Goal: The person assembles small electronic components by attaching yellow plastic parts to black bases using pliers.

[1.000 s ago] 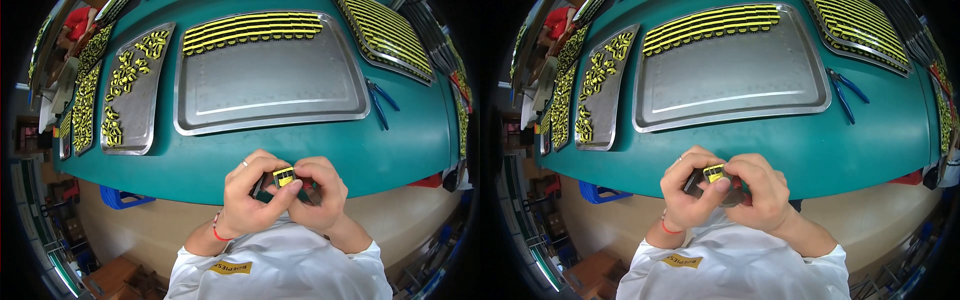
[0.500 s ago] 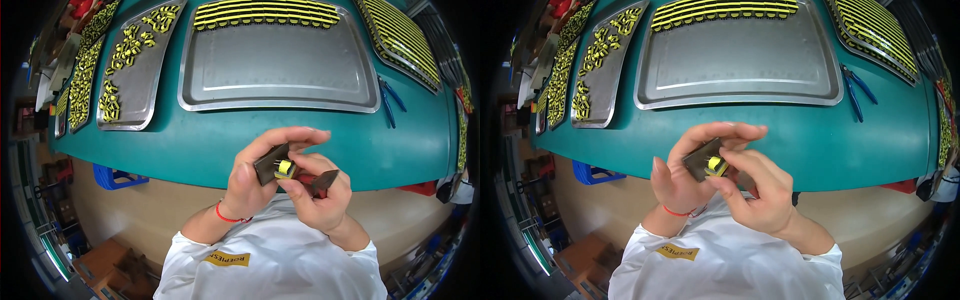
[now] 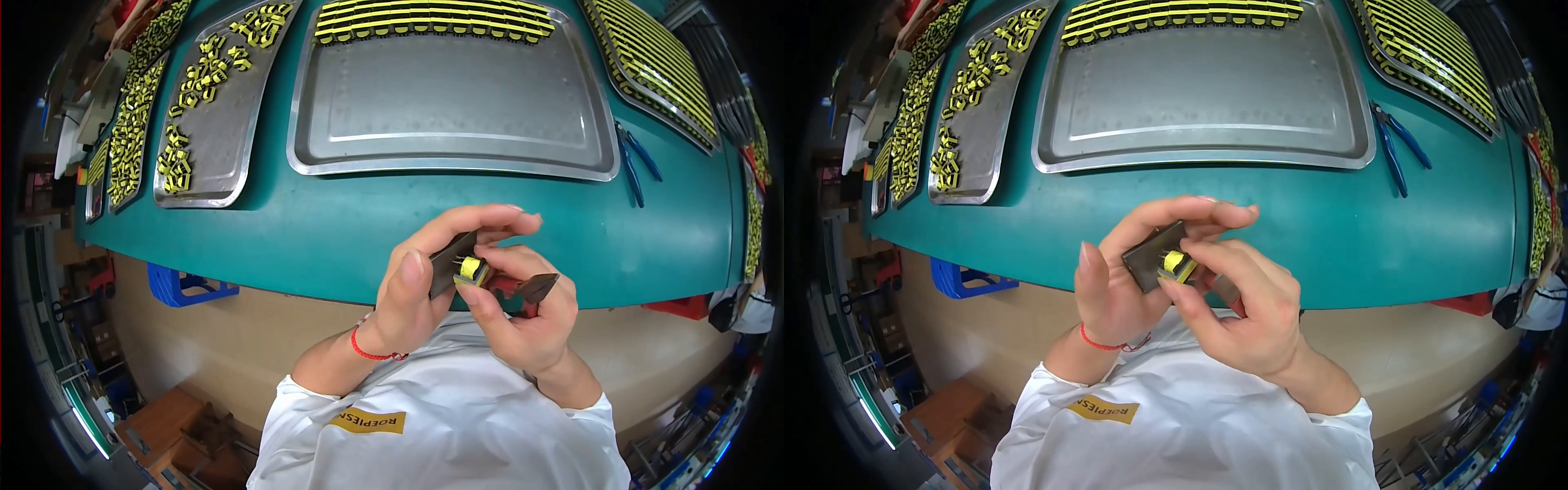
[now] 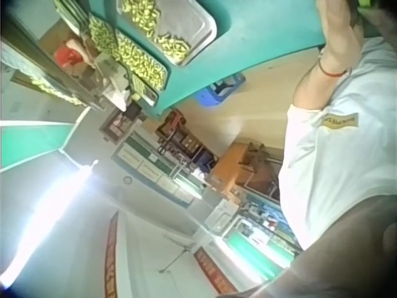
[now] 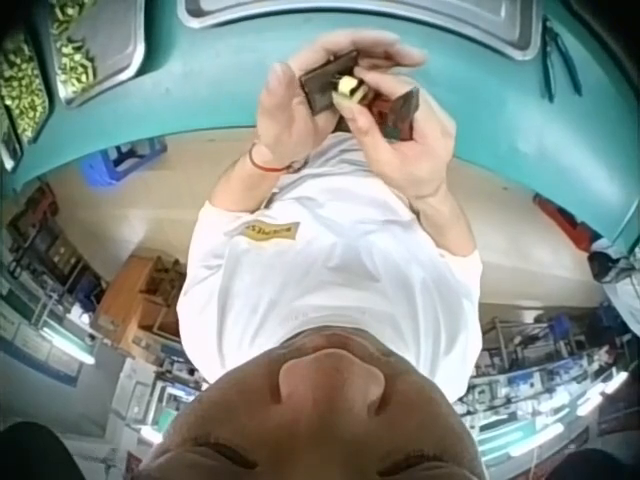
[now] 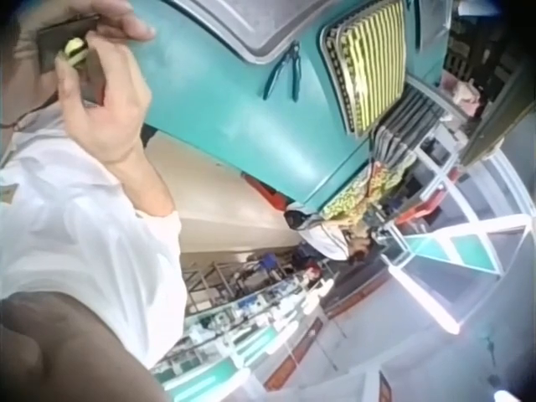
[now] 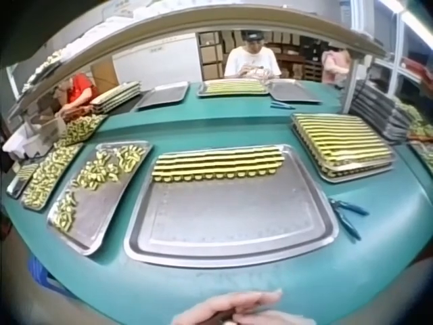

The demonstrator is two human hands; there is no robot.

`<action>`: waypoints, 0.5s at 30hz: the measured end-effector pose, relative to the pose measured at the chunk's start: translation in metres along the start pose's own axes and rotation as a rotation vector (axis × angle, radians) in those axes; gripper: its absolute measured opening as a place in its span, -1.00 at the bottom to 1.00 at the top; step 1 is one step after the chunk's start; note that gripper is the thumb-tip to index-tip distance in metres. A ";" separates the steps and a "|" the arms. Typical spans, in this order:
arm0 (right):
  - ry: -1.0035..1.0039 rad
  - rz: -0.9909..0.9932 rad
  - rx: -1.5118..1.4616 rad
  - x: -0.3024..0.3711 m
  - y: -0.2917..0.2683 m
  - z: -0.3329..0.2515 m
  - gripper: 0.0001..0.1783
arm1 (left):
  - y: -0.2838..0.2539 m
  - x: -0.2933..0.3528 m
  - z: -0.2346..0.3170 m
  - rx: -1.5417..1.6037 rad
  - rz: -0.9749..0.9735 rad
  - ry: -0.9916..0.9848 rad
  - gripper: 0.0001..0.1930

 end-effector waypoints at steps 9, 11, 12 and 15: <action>-0.031 -0.024 0.053 -0.009 0.002 0.002 -0.63 | 0.000 -0.002 -0.003 -0.123 0.049 -0.043 -0.32; -0.013 -0.044 0.063 -0.010 -0.002 0.004 -0.63 | 0.005 -0.004 -0.003 0.253 0.250 -0.222 -0.44; -0.009 -0.004 -0.008 -0.008 -0.007 0.009 -0.61 | 0.002 -0.007 -0.006 0.429 0.269 -0.213 -0.52; 0.110 0.083 -0.091 -0.008 -0.020 0.007 -0.68 | 0.003 -0.009 -0.003 0.466 0.407 -0.239 -0.55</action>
Point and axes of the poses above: each hand's wrist, its own x-axis away from the middle knuckle, its own y-axis out of the palm, z = x × y, the point moved 2 cm from there along -x, towards the middle knuckle, and after that the axes turned 7 degrees about x, right-handed, at the moved point
